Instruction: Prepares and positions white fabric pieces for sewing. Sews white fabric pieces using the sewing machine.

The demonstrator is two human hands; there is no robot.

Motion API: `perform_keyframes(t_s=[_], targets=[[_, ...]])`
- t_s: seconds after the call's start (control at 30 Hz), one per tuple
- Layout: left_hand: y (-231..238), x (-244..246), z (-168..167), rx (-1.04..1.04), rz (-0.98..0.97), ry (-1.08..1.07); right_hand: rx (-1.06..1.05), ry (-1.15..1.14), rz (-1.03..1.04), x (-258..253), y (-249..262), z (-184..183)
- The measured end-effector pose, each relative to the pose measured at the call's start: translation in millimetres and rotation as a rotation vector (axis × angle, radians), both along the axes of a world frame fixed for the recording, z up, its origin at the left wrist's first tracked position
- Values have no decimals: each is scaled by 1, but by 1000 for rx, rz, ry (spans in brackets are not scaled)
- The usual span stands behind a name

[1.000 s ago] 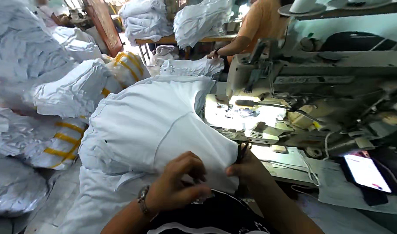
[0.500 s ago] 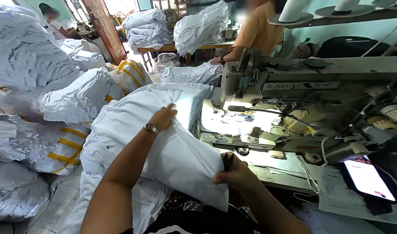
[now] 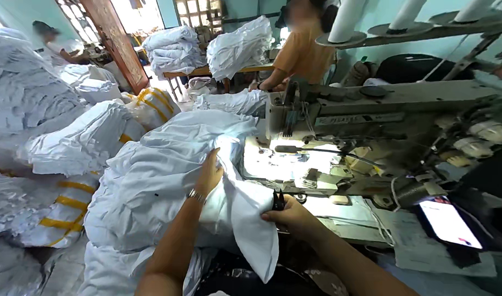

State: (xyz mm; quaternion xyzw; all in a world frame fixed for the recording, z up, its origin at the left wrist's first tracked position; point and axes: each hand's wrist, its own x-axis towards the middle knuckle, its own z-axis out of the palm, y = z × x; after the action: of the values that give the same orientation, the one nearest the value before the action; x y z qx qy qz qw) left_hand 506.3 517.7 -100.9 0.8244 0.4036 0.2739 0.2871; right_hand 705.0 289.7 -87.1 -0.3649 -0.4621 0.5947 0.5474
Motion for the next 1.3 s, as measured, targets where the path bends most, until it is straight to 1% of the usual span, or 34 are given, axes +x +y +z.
perform_keyframes(t_s=[0.07,0.1,0.13,0.17,0.2,0.23,0.33,0.4,0.43,0.47,0.5,0.53,0.6,0.63,0.67,0.7,0.73,0.8,0.83,0.9,0.97,1.0,1.03,1.07,1.13,1.17,1.2,1.23,1.3], targets=[[-63,-15,6,1,-37,-243,-33,12,-53,-4,-5,4],[-94,-20,7,-51,-106,-370,-44,12,-74,-8,-4,6],[-119,-22,7,-144,-235,-455,-44,18,-84,-14,-2,7],[-137,-23,6,-220,-365,-474,-29,30,-83,-21,1,7],[-150,-23,5,-249,-439,-462,-5,45,-68,-29,3,7],[-159,-24,7,-257,-442,-463,17,57,-53,-36,4,8],[-166,-43,39,-321,-376,-516,129,52,-77,-45,-2,23],[-161,-55,53,-296,-333,-493,228,-31,-122,-41,-10,32],[-155,-56,53,-213,-314,-405,286,-81,-142,-41,-12,33],[-149,-54,49,-42,-271,-270,351,-147,-165,-42,-13,32],[-145,-52,46,186,-214,-154,419,-249,-207,-46,-14,30],[-143,-54,49,385,-164,-111,476,-394,-276,-49,-15,28],[-140,-70,63,673,-34,-233,524,-716,-473,-47,-16,23],[-140,-79,71,790,31,-308,519,-810,-583,-43,-16,18],[-142,-85,76,883,78,-335,501,-839,-678,-38,-15,11],[-146,-86,76,942,86,-295,479,-819,-757,-35,-13,4],[-150,-86,69,951,68,-213,448,-754,-808,-33,-12,-1],[-146,-90,45,849,30,-23,361,-532,-817,-32,-14,-6],[-140,-97,32,767,36,54,286,-392,-767,-32,-16,-6],[-135,-108,14,654,102,137,62,-62,-573,-29,-20,-2],[-140,-114,3,538,148,116,-96,179,-315,-21,-22,-6],[-143,-115,1,437,157,41,-121,247,-196,-17,-22,-10],[-146,-114,2,282,159,-94,-122,289,-112,-14,-20,-16],[-148,-114,5,45,129,-302,-110,321,-56,-12,-17,-22],[-148,-116,15,-478,-8,-786,-89,364,2,-10,-11,-31],[-148,-119,19,-641,-85,-948,-82,369,14,-10,-9,-34],[-149,-120,24,-707,-123,-1023,-80,352,14,-11,-7,-35],[-150,-119,29,-707,-123,-1032,-74,333,4,-12,-6,-35],[-150,-121,33,-660,-104,-961,-68,276,-42,-15,-7,-31]])
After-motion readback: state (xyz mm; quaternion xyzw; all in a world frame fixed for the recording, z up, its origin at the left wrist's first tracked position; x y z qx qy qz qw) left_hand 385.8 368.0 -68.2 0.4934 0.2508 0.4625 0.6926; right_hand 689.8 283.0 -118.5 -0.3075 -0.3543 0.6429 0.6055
